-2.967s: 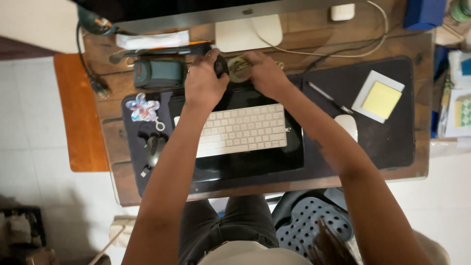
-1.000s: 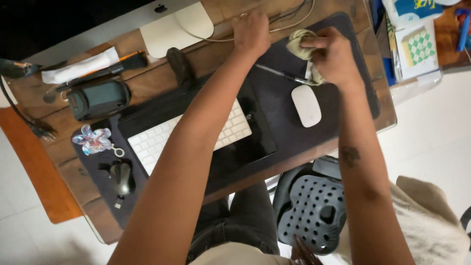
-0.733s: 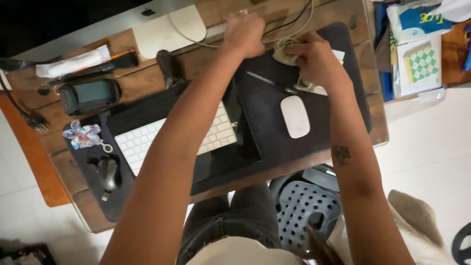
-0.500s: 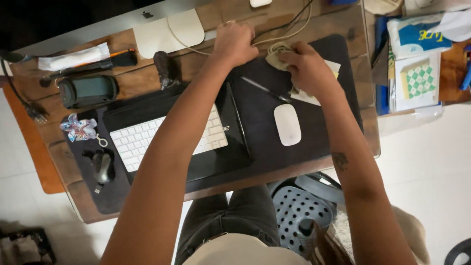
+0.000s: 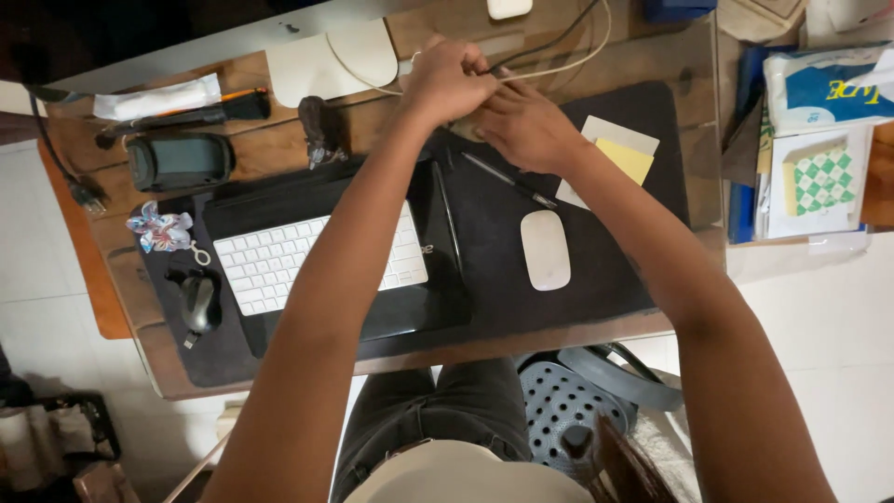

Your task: Cleaning a desk by wiping down the mouse, keyboard area, and surface with a cloth, and then rinsing the cloth in a bucket.

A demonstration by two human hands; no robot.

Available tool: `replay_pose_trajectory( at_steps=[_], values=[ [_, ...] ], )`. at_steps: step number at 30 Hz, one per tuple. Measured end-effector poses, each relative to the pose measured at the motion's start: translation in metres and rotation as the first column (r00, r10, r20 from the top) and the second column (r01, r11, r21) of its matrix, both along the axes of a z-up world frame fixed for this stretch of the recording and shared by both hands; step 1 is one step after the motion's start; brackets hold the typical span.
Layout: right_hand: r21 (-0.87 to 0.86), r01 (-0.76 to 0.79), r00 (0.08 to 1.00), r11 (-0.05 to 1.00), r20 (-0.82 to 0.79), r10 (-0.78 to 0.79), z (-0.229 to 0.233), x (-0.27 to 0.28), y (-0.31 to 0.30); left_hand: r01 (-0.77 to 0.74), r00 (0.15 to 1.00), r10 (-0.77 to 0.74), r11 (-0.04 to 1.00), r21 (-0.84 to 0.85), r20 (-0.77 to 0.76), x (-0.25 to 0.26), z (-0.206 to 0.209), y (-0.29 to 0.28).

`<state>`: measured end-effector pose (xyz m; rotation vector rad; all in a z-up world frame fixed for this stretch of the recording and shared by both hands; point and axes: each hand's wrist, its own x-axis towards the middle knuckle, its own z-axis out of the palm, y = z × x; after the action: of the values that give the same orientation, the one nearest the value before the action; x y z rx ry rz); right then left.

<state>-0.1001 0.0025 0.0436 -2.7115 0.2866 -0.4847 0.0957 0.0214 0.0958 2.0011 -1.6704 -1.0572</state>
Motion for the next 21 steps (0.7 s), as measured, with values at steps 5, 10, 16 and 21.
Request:
replay_pose_trajectory(
  at_steps=[5,10,16,21],
  values=[
    [0.081,-0.056,0.994,0.995,-0.087,0.063,-0.02,0.017,-0.006,0.033,0.992,-0.035,0.999,0.015,0.117,-0.01,0.013,0.001],
    [0.049,-0.09,0.995,0.995,-0.031,0.092,-0.017,0.02,-0.008,0.057,0.989,-0.058,0.998,0.016,0.134,-0.009,0.017,0.002],
    [-0.074,-0.083,0.993,0.994,0.073,0.089,-0.006,0.014,-0.007,-0.01,0.997,0.009,1.0,0.015,0.071,-0.009,0.024,0.001],
    [-0.038,-0.052,0.997,0.998,-0.056,0.05,0.015,-0.026,-0.016,-0.027,1.0,0.027,0.996,-0.08,0.007,0.001,0.005,0.0]
  ],
)
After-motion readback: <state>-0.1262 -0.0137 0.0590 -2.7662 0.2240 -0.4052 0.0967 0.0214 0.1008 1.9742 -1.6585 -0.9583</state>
